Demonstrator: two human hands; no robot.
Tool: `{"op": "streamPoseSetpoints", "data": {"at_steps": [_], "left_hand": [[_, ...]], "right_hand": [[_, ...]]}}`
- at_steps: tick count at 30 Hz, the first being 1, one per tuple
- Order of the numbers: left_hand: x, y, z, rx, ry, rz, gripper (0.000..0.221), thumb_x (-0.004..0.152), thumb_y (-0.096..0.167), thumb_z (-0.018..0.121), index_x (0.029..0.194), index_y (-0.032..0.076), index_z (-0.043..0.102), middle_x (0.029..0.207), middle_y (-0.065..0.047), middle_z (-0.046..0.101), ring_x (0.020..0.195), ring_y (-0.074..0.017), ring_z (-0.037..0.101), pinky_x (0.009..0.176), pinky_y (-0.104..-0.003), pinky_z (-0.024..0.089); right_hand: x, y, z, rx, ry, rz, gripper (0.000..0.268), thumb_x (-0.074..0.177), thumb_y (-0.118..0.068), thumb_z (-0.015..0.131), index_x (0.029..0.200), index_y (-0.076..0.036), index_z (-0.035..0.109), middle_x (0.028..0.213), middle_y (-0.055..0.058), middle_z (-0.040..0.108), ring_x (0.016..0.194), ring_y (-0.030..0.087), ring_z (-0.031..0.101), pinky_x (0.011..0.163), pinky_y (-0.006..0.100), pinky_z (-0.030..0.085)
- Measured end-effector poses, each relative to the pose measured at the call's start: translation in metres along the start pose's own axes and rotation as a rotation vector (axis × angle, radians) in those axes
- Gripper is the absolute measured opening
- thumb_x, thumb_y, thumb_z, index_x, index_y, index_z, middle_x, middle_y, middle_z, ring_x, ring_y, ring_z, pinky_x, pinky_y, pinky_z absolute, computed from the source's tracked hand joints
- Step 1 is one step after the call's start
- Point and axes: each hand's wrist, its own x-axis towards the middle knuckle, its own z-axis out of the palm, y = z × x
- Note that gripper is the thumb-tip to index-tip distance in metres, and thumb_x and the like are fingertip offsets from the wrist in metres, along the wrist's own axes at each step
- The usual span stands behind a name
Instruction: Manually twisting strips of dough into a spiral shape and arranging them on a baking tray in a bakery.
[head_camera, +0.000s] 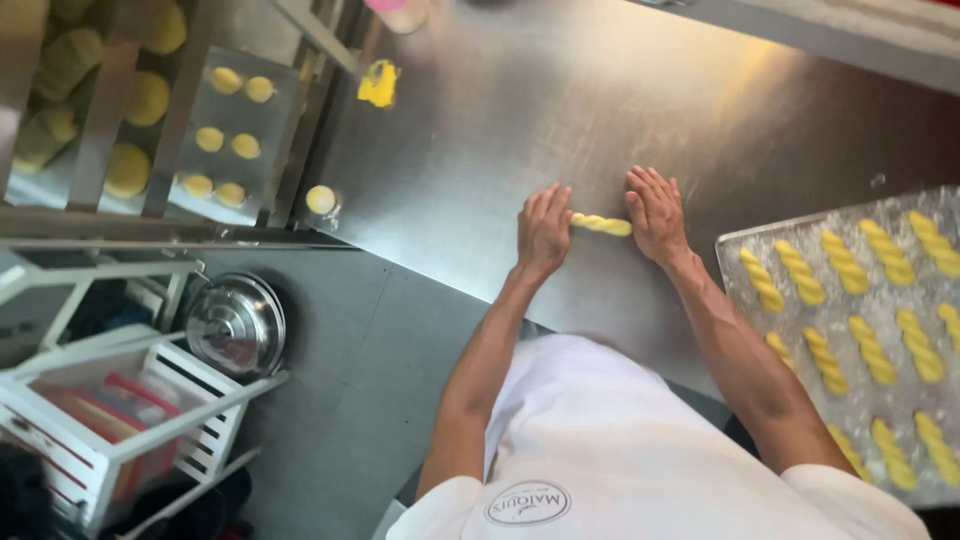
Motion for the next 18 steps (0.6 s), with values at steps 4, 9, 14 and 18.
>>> {"op": "streamPoseSetpoints", "data": {"at_steps": [4,9,14,18], "left_hand": [[-0.009,-0.002,0.015,0.265,-0.312,0.202,0.049,0.081,0.022,0.054,0.125,0.008,0.038,0.13,-0.018,0.035,0.122,-0.039,0.028,0.095,-0.052,0.026],[-0.055,-0.01,-0.012,0.104,-0.357,0.282,0.053,0.076,0.012,0.057,0.125,0.009,0.038,0.13,-0.015,0.035,0.121,-0.0377,0.028,0.096,-0.053,0.024],[-0.052,-0.044,-0.006,-0.12,-0.206,0.305,0.038,0.08,0.018,0.051,0.117,0.01,0.047,0.12,-0.011,0.045,0.115,-0.0317,0.038,0.094,-0.043,0.029],[-0.024,-0.055,0.008,-0.032,-0.193,0.349,0.039,0.065,0.017,0.067,0.102,0.02,0.055,0.097,0.003,0.052,0.096,-0.018,0.046,0.078,-0.033,0.038]], "right_hand": [[-0.033,-0.025,0.002,-0.122,-0.068,-0.135,0.052,0.082,-0.032,0.052,0.126,-0.006,0.04,0.129,0.017,0.037,0.121,0.037,0.027,0.093,0.057,0.017],[-0.09,-0.067,0.002,-0.149,-0.037,-0.045,0.061,0.072,-0.031,0.059,0.126,-0.01,0.039,0.132,0.01,0.036,0.123,0.028,0.028,0.099,0.046,0.016],[-0.076,-0.096,-0.024,0.051,0.067,0.112,0.055,0.068,-0.01,0.065,0.118,-0.003,0.046,0.122,0.018,0.043,0.108,0.035,0.044,0.089,0.043,0.036],[-0.067,-0.078,-0.014,-0.158,0.091,0.125,0.047,0.063,-0.011,0.071,0.107,-0.014,0.056,0.096,0.004,0.054,0.087,0.021,0.055,0.071,0.033,0.044]]}}
